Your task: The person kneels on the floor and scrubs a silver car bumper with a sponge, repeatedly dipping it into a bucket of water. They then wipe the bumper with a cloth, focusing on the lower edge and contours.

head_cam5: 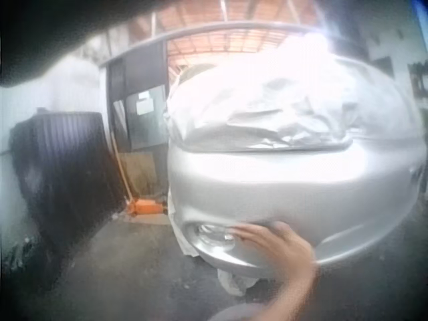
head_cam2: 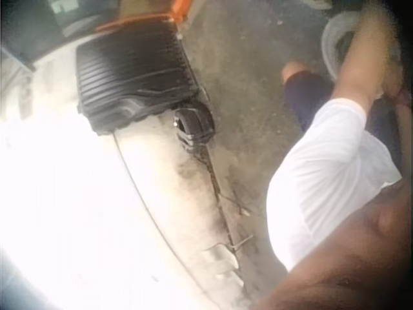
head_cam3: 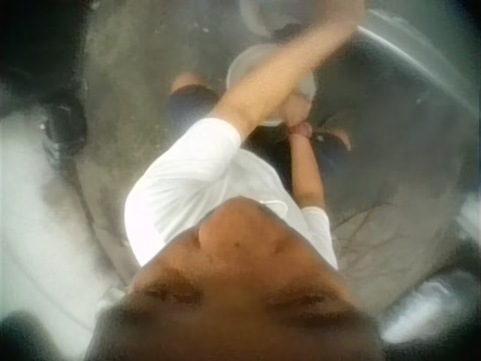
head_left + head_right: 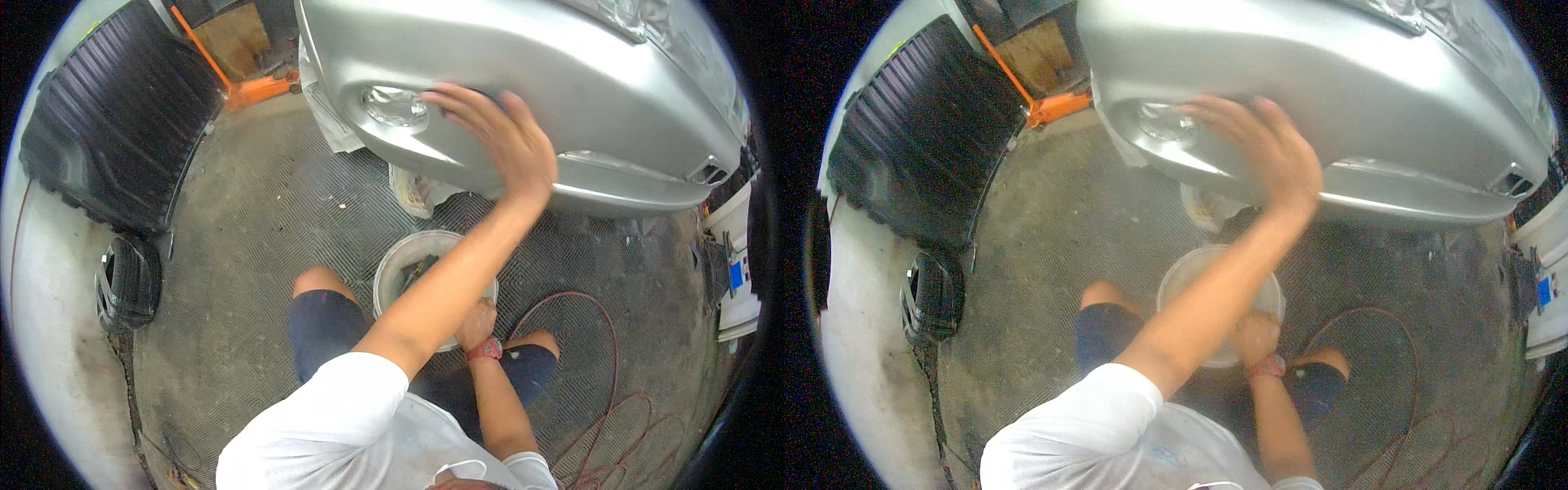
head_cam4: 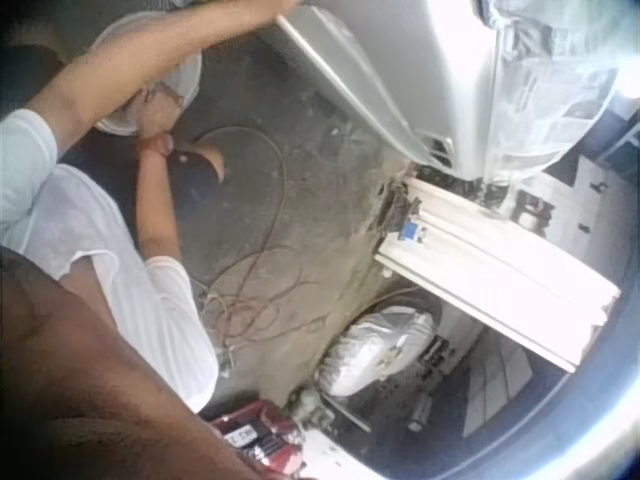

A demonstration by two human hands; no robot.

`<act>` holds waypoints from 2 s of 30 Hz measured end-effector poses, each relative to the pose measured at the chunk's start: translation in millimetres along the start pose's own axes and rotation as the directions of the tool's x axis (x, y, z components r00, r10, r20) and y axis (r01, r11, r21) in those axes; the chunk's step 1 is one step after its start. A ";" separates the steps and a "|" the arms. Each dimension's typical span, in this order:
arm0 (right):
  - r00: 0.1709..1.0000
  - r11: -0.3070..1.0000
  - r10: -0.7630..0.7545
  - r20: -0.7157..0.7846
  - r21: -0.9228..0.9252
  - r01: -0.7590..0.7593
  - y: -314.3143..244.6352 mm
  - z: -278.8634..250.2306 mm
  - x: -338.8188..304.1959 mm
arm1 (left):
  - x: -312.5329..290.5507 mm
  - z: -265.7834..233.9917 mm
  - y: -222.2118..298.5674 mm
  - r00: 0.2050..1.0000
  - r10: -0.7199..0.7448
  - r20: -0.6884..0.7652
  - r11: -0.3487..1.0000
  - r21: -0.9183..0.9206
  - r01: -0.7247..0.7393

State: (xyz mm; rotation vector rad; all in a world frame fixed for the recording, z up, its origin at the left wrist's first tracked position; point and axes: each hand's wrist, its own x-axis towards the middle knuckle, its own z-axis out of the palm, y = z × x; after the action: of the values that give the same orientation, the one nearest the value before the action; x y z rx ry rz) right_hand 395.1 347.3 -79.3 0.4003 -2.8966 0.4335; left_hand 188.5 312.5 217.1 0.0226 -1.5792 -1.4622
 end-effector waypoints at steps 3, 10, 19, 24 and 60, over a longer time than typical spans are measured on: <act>0.999 1.000 0.021 0.028 0.007 -0.021 2.9 1.9 -2.9 | -25.3 -2.7 -30.0 0.905 0.374 0.202 0.873 0.252 -0.417; 0.989 0.984 0.150 0.011 0.095 -0.150 -7.2 -15.7 3.0 | 200.7 -129.9 -47.6 0.969 -0.138 0.207 0.980 0.169 0.104; 0.996 0.998 0.058 0.066 0.010 -0.059 -10.8 -15.4 2.1 | 79.6 -64.3 -26.1 0.839 0.478 0.260 0.736 0.401 -0.545; 0.992 0.993 0.113 0.053 -0.050 -0.111 10.0 0.6 -9.6 | 191.8 -95.8 -7.7 0.976 0.133 0.173 0.966 0.197 -0.166; 0.961 0.913 0.273 -0.046 0.327 -0.244 15.5 -4.1 24.4 | -321.7 -209.2 -310.5 -0.359 -0.527 0.770 0.744 0.214 -0.633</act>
State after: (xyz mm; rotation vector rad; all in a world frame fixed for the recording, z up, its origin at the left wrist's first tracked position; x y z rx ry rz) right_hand 368.1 357.1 -74.1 0.0322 -2.7987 0.9451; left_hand 323.1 250.9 -253.7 -1.3961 -3.4542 -0.0616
